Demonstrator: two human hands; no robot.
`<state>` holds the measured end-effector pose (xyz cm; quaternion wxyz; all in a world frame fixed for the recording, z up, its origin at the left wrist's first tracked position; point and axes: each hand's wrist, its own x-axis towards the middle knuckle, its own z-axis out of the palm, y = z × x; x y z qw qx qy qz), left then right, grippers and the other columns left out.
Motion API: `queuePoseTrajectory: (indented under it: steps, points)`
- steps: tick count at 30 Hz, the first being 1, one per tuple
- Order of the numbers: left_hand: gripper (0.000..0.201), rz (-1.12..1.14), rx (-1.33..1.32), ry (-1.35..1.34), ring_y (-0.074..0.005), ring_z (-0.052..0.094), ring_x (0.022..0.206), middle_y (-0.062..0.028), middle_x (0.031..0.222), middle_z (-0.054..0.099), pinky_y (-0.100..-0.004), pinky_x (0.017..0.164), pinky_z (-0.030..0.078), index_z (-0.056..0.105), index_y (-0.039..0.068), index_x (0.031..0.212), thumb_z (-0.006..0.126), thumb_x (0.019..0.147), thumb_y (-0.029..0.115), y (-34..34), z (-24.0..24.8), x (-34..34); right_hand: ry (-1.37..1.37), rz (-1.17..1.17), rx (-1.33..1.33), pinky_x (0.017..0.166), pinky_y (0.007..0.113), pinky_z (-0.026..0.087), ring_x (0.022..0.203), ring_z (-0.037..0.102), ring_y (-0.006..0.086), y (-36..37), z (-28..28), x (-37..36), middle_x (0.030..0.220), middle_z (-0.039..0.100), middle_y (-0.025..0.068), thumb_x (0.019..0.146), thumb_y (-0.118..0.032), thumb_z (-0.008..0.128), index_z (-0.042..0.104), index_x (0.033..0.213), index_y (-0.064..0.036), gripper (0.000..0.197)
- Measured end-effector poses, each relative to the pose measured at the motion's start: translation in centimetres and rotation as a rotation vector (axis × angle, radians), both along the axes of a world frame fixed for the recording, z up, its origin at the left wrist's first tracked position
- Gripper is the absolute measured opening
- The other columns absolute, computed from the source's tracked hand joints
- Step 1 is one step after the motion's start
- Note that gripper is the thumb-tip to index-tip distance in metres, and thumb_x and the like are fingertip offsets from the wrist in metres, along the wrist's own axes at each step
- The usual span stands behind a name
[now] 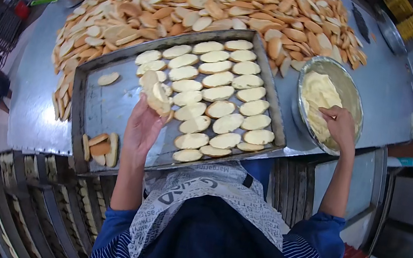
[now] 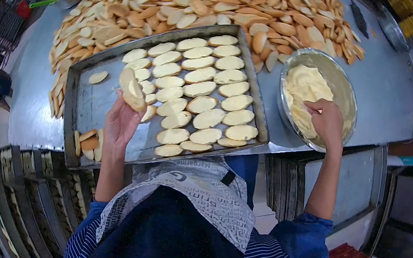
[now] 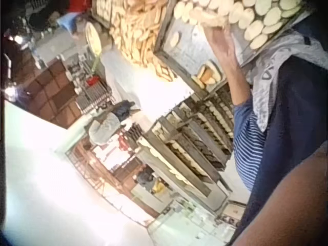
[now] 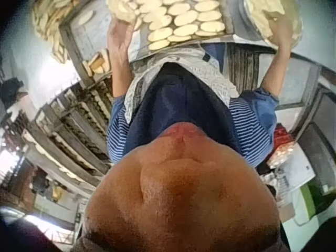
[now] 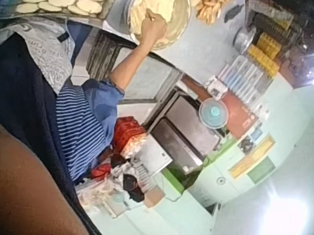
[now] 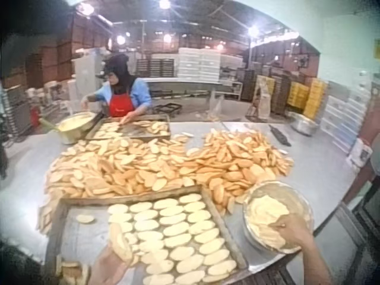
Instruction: The person spreads a yellow cream onto small, oval-shaped cookies using a small spatula. They pick up each cookie from a pile, apply the cream to the top surface, and place it onto a metal baking tray. The process is repeated continuously throughout the clip.
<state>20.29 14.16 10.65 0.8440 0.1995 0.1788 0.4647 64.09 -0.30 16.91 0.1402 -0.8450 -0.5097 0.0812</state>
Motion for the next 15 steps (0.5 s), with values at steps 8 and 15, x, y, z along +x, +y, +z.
queuePoseTrajectory:
  steps: [8,15]
  points:
    - [0.041,0.014,-0.014,0.065,-0.0206,0.053,0.112,-0.0090,0.122,0.055,-0.0361,0.094,0.046,0.045,0.006,0.126,0.056,0.092,0.026,0.3,-0.3,0.4,0.266,-0.114,0.049,0.069,0.029,0.045,0.071,0.061,0.0216,-3.8,0.3,2.9,0.081,0.067,0.0110,0.077,-0.003,0.063,0.071,0.097,-0.0071,0.022]
    - [0.041,0.028,-0.014,0.100,-0.0214,0.054,0.112,-0.0099,0.122,0.055,-0.0363,0.095,0.046,0.046,0.004,0.125,0.056,0.092,0.025,0.3,-0.5,0.7,0.123,-0.016,0.036,0.065,0.029,0.044,0.069,0.060,0.0201,-4.9,3.1,0.5,0.077,0.064,0.0089,0.077,0.000,0.060,0.072,0.095,-0.0084,0.023]
